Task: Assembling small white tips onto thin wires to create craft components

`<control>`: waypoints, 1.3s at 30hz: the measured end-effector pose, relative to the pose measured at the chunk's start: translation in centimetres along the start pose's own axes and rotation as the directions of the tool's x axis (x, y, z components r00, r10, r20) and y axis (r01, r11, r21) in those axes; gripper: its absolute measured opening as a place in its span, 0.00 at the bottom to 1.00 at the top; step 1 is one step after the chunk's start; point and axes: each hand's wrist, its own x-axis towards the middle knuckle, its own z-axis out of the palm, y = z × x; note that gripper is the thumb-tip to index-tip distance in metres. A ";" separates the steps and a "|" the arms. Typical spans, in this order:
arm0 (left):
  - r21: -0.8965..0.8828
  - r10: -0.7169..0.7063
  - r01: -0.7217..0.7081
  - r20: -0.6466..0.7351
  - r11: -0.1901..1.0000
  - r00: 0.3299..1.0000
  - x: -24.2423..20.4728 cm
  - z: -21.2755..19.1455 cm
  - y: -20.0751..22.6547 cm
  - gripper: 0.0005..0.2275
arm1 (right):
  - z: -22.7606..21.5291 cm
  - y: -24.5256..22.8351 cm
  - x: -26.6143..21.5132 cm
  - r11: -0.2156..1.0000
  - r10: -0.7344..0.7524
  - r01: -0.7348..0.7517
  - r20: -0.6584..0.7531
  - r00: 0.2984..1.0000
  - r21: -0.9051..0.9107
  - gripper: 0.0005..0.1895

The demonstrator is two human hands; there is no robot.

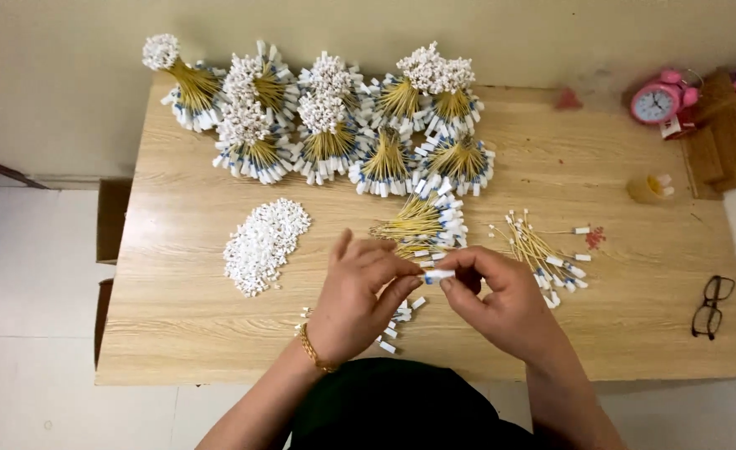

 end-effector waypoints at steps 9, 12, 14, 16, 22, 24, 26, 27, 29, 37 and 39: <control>-0.485 -0.402 0.464 0.233 0.742 0.886 -2.7 -0.9 -3.3 0.06 | -1.8 4.3 -0.6 0.953 0.134 -0.129 0.001 0.991 0.275 0.10; -0.526 -0.498 0.556 0.265 0.643 0.826 -4.1 -0.9 -5.1 0.07 | -2.0 6.7 -0.4 0.963 0.158 -0.159 0.022 0.987 0.216 0.10; -0.546 -0.527 0.576 0.264 0.609 0.808 -4.8 -0.5 -5.6 0.07 | -1.4 6.0 0.1 0.970 0.155 -0.162 0.050 0.987 0.183 0.10; -0.542 -0.565 0.596 0.247 0.593 0.787 -5.1 0.0 -5.5 0.07 | -0.8 3.3 1.2 0.899 -0.146 0.135 0.007 0.989 -0.417 0.16; -0.353 -0.643 0.706 0.296 0.614 0.707 -4.4 0.8 -3.0 0.07 | 4.1 -0.6 2.0 0.971 0.135 -0.056 0.337 0.932 -0.233 0.08; -0.424 -0.651 0.690 0.260 0.586 0.713 -5.3 2.2 -3.8 0.07 | 4.9 1.2 2.0 0.980 0.166 -0.115 0.357 0.919 -0.160 0.08; -0.492 -0.662 0.670 0.226 0.555 0.715 -6.5 3.0 -4.5 0.07 | 5.7 2.7 1.5 0.979 0.205 -0.184 0.380 0.902 -0.091 0.07; -0.497 -0.681 0.684 0.226 0.535 0.697 -7.0 3.2 -4.7 0.08 | 6.0 3.3 1.2 0.977 0.205 -0.170 0.363 0.909 -0.128 0.07; -0.501 -0.708 0.700 0.220 0.508 0.671 -7.8 3.5 -5.2 0.09 | 6.4 4.2 0.8 0.974 0.205 -0.155 0.357 0.911 -0.163 0.07; -0.731 -0.712 0.610 0.249 0.306 0.656 -10.3 5.9 -8.3 0.08 | 8.4 7.5 0.1 0.946 0.270 -0.320 0.416 0.869 0.055 0.05; -0.759 -0.686 0.578 0.250 0.300 0.684 -10.8 5.7 -8.8 0.07 | 9.1 8.8 -0.1 0.934 0.280 -0.342 0.389 0.878 0.099 0.05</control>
